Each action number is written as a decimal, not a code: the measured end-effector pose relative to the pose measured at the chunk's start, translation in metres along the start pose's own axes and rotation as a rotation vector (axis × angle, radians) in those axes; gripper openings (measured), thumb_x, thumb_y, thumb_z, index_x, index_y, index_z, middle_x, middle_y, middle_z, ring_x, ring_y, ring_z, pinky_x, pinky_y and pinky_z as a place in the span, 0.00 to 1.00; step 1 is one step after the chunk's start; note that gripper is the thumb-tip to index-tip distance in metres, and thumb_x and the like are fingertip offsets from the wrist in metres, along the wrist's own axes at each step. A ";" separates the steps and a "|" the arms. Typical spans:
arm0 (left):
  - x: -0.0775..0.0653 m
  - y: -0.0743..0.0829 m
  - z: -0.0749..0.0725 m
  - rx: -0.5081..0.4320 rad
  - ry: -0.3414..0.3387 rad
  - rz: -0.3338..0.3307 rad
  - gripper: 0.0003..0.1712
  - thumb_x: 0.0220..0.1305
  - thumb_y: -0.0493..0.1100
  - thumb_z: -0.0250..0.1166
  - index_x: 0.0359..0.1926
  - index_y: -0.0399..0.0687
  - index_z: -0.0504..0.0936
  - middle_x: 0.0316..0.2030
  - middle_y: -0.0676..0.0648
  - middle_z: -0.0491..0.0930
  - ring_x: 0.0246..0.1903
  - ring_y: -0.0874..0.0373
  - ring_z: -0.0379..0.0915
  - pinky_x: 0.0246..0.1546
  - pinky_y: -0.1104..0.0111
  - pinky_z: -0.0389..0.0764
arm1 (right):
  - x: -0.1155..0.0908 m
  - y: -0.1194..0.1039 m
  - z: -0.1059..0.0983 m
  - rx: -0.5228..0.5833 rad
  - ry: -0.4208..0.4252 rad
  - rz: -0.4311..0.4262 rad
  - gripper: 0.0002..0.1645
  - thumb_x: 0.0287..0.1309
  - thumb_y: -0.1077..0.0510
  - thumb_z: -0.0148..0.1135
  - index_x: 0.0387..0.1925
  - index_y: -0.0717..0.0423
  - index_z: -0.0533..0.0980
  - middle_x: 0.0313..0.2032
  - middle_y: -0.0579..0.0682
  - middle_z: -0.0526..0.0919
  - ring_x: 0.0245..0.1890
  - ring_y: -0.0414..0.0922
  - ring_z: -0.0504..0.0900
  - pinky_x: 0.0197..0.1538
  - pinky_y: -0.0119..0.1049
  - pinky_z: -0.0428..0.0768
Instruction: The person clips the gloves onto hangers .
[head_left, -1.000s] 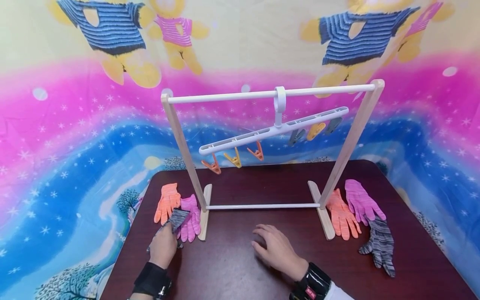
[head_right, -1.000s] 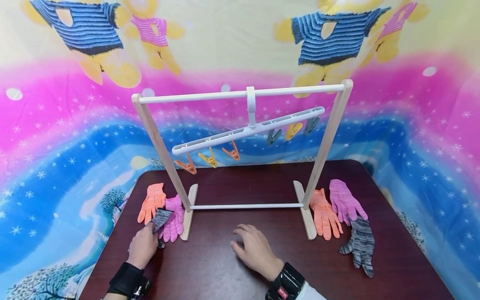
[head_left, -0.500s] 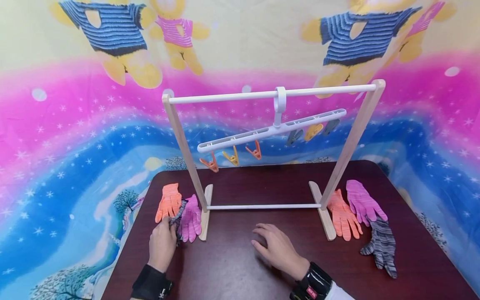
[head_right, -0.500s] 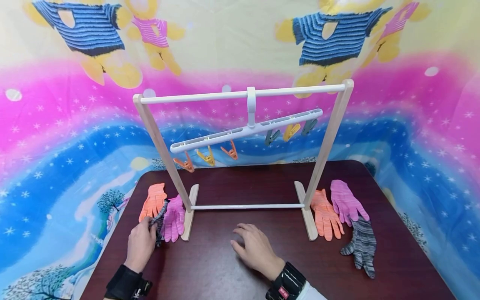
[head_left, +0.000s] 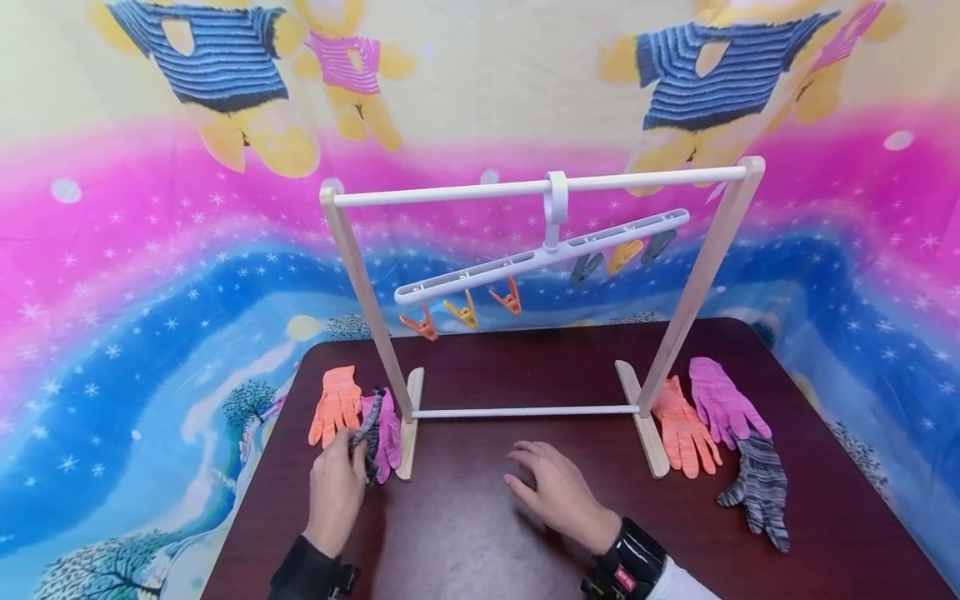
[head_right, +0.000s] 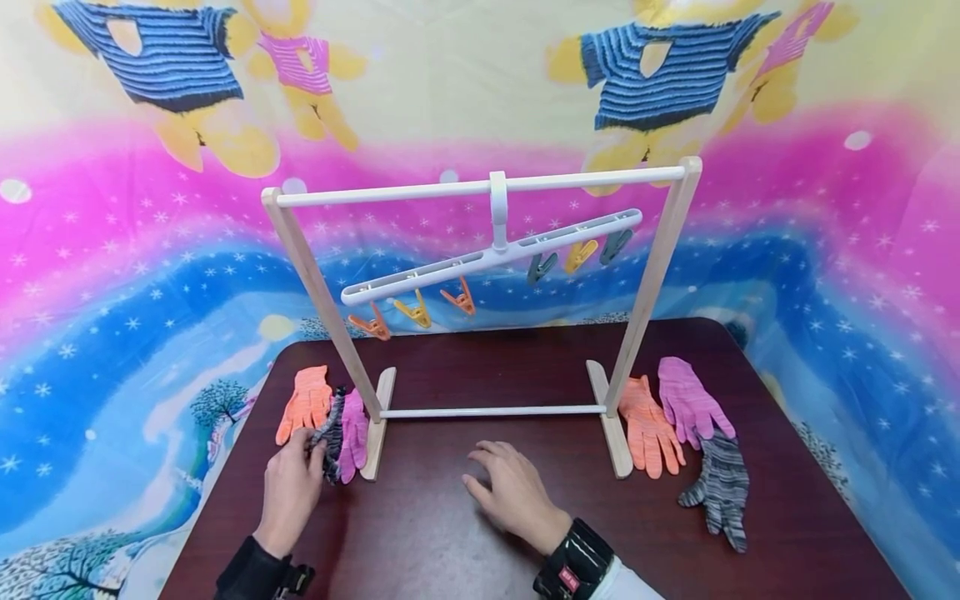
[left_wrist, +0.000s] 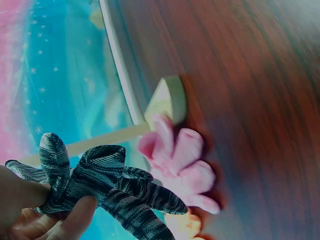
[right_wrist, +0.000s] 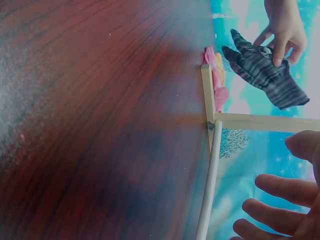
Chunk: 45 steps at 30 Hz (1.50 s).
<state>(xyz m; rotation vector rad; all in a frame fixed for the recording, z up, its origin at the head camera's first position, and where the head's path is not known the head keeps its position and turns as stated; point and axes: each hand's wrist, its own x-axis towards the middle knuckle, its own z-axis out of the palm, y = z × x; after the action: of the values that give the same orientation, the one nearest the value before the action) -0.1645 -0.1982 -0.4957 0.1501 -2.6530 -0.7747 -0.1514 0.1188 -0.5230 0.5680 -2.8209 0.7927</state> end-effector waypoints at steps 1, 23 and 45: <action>0.000 0.002 -0.001 -0.006 0.001 0.005 0.10 0.67 0.34 0.65 0.47 0.33 0.79 0.35 0.35 0.85 0.29 0.46 0.80 0.33 0.50 0.82 | 0.001 0.000 -0.001 0.006 0.002 0.000 0.19 0.61 0.50 0.69 0.50 0.53 0.85 0.56 0.53 0.85 0.59 0.51 0.81 0.61 0.48 0.79; -0.020 0.034 0.021 -0.146 0.178 0.141 0.10 0.60 0.30 0.69 0.43 0.35 0.82 0.34 0.37 0.87 0.34 0.45 0.86 0.35 0.51 0.84 | 0.009 0.000 -0.007 -0.003 0.006 0.010 0.22 0.62 0.47 0.68 0.54 0.53 0.83 0.57 0.52 0.84 0.61 0.50 0.81 0.61 0.49 0.80; -0.009 0.050 0.005 -0.207 0.184 0.205 0.10 0.60 0.31 0.71 0.43 0.36 0.83 0.33 0.39 0.89 0.33 0.49 0.88 0.33 0.55 0.86 | 0.052 -0.040 -0.032 0.035 0.085 -0.098 0.31 0.63 0.45 0.68 0.65 0.51 0.75 0.60 0.49 0.83 0.63 0.48 0.79 0.63 0.47 0.79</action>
<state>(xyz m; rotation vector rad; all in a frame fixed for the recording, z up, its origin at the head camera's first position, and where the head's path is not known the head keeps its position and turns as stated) -0.1584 -0.1520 -0.4757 -0.0991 -2.3544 -0.9122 -0.1811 0.0875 -0.4645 0.6566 -2.6850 0.8286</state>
